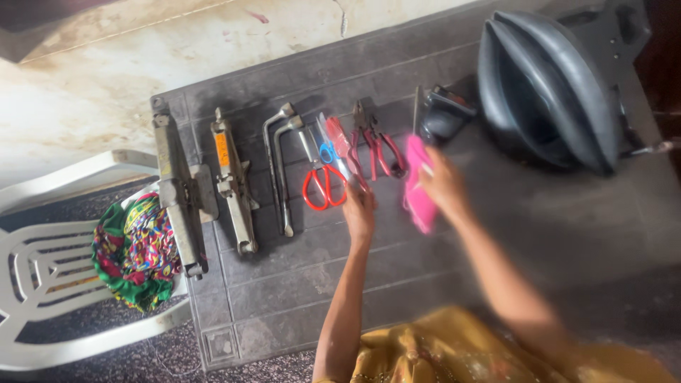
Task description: The person wipes various tools including scissors, pliers, and a mechanical jack with a pink cloth. They also clean a black plastic component on a dark table.
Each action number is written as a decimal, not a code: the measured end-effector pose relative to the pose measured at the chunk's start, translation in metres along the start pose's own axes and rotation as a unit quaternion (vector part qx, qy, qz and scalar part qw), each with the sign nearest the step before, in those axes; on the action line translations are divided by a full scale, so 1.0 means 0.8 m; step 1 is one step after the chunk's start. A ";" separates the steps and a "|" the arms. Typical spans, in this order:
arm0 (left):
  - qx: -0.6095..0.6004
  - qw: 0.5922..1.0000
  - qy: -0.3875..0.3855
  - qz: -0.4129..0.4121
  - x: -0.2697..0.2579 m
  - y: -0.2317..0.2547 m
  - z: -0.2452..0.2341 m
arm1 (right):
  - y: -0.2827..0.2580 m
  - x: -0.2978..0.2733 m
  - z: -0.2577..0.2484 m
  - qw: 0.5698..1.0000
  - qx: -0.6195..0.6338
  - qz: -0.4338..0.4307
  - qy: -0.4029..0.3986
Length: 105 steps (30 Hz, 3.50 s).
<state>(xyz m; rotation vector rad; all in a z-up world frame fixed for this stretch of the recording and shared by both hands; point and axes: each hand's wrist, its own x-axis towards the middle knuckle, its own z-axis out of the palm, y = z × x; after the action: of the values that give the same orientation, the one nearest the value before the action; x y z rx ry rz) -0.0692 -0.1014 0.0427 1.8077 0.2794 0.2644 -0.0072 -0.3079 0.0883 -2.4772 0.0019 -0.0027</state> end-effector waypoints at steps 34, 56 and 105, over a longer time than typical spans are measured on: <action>0.060 0.993 0.045 -0.092 -0.052 0.019 -0.045 | -0.075 0.055 0.093 0.902 -0.249 -0.341 -0.095; -0.307 0.907 -0.145 -0.247 -0.013 0.003 -0.022 | -0.131 0.092 0.011 0.952 0.022 -0.303 -0.031; 0.364 0.916 -0.085 0.142 -0.033 -0.022 -0.039 | -0.089 0.322 0.066 0.925 -0.145 -0.340 0.088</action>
<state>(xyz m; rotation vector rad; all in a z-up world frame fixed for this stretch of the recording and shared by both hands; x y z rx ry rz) -0.1051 -0.0775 0.0323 2.6025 -0.0270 0.2173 0.2507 -0.2201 0.0909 -2.6277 -0.8305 -0.5553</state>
